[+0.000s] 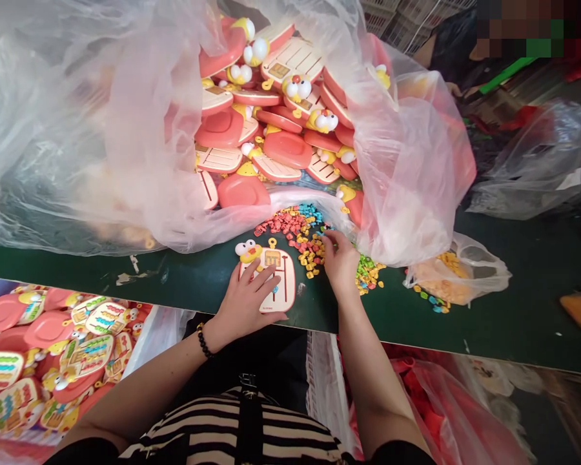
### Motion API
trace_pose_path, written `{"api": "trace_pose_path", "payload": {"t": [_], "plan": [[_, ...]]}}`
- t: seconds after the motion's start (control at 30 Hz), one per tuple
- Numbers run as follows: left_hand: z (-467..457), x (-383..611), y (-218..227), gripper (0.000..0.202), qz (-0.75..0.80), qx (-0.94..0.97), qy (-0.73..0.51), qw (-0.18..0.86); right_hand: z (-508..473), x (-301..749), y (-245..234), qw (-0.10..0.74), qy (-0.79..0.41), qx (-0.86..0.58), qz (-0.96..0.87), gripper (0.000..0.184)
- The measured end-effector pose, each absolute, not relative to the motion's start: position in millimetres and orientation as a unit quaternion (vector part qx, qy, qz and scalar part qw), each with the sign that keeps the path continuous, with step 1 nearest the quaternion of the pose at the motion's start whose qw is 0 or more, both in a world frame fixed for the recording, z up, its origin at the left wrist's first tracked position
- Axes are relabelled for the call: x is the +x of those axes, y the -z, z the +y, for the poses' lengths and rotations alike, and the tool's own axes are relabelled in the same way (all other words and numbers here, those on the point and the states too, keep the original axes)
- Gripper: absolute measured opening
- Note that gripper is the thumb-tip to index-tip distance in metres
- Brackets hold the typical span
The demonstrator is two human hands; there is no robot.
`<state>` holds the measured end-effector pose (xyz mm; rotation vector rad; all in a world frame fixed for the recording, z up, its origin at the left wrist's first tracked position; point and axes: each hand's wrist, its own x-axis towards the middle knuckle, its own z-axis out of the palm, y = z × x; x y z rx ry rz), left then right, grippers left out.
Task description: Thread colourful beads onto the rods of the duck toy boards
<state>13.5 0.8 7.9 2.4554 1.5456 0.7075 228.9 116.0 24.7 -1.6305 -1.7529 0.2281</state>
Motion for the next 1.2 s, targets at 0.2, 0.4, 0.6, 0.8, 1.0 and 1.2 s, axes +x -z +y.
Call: {"api": "trace_pose_path", "payload": {"t": [0.2,0.4,0.6,0.8,1.0,1.2], "plan": [[1.0,13.1,-7.3,0.065,0.515,0.82,-0.236,0.081,109.9,227.4,-31.9,0.43,-0.237,-0.622,-0.61,0.032],[1.6,13.5,-7.6,0.067,0.516,0.819,-0.237,0.083,72.5,194.7,-28.2,0.355,-0.185,-0.531,-0.747,0.022],[1.8,14.3,-7.9,0.064,0.514,0.82,-0.235,0.09,68.3,180.2,-10.6,0.263,-0.048,-0.533,-0.803,0.028],[1.5,15.6,-6.9,0.071,0.531,0.805,-0.25,0.089,32.6,181.6,-14.6,0.243,-0.038,-0.522,-0.817,0.031],[1.0,17.1,-2.5,0.079,0.531,0.798,-0.275,0.076,22.3,181.9,-14.1,0.251,-0.098,-0.491,-0.829,0.038],[-0.5,18.6,-0.7,0.091,0.543,0.788,-0.284,0.063,31.6,187.7,-18.4,0.247,-0.16,-0.42,-0.858,0.038]]}}
